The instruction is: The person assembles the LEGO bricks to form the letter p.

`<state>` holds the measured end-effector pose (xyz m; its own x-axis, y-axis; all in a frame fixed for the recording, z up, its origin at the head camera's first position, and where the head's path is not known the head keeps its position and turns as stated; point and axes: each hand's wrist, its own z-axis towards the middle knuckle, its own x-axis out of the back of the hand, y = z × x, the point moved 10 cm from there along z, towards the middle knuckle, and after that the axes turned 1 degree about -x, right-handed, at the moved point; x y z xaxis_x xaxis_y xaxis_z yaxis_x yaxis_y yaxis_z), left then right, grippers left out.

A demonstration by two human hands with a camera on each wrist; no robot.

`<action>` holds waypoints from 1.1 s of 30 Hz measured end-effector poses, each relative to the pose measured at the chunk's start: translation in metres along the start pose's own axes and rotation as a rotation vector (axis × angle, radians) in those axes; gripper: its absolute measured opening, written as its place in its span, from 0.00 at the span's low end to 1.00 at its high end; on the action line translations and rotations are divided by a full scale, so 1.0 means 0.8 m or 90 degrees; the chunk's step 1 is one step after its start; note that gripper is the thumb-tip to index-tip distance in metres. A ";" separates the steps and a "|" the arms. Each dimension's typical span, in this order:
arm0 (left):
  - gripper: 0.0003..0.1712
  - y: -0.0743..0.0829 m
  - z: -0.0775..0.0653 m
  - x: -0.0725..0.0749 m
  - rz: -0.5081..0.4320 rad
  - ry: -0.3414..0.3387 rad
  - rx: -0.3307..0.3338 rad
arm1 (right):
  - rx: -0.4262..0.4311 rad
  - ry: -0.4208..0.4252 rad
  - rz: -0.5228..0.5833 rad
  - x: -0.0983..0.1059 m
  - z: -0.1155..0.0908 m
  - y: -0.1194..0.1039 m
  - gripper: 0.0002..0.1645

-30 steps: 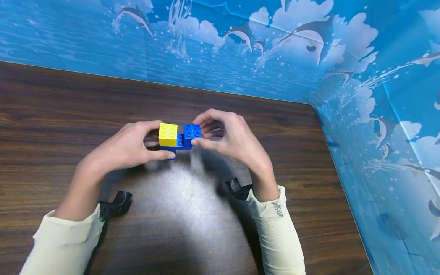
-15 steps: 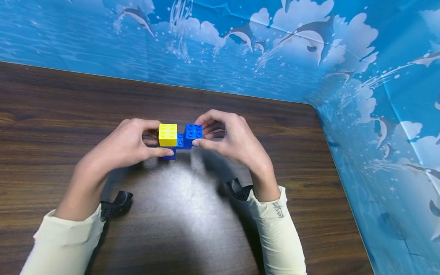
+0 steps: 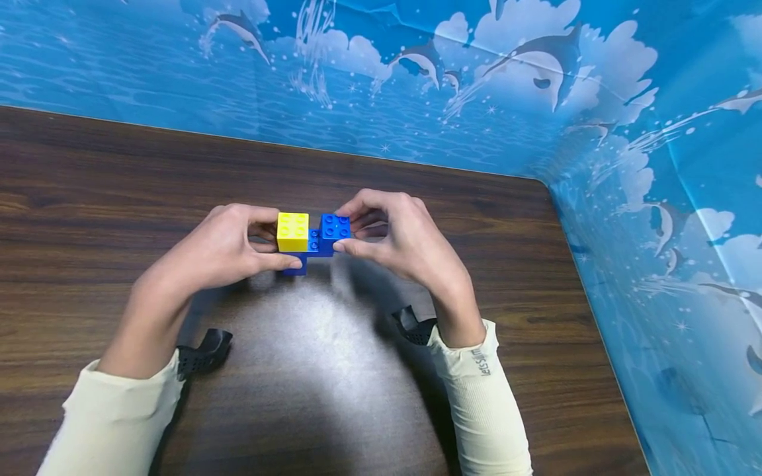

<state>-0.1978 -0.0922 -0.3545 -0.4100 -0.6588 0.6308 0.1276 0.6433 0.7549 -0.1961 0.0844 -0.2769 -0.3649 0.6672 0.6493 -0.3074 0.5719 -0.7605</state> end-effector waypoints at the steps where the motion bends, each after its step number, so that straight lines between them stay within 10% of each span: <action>1: 0.35 0.000 0.000 0.000 -0.003 -0.001 0.000 | -0.001 -0.001 -0.004 0.000 0.000 0.000 0.18; 33: 0.35 -0.005 0.004 0.001 0.015 -0.005 0.015 | 0.006 -0.013 -0.057 0.005 0.003 -0.008 0.16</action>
<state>-0.2018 -0.0938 -0.3573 -0.4149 -0.6402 0.6465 0.1153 0.6678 0.7354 -0.1972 0.0823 -0.2697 -0.3535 0.6040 0.7143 -0.3473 0.6243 -0.6997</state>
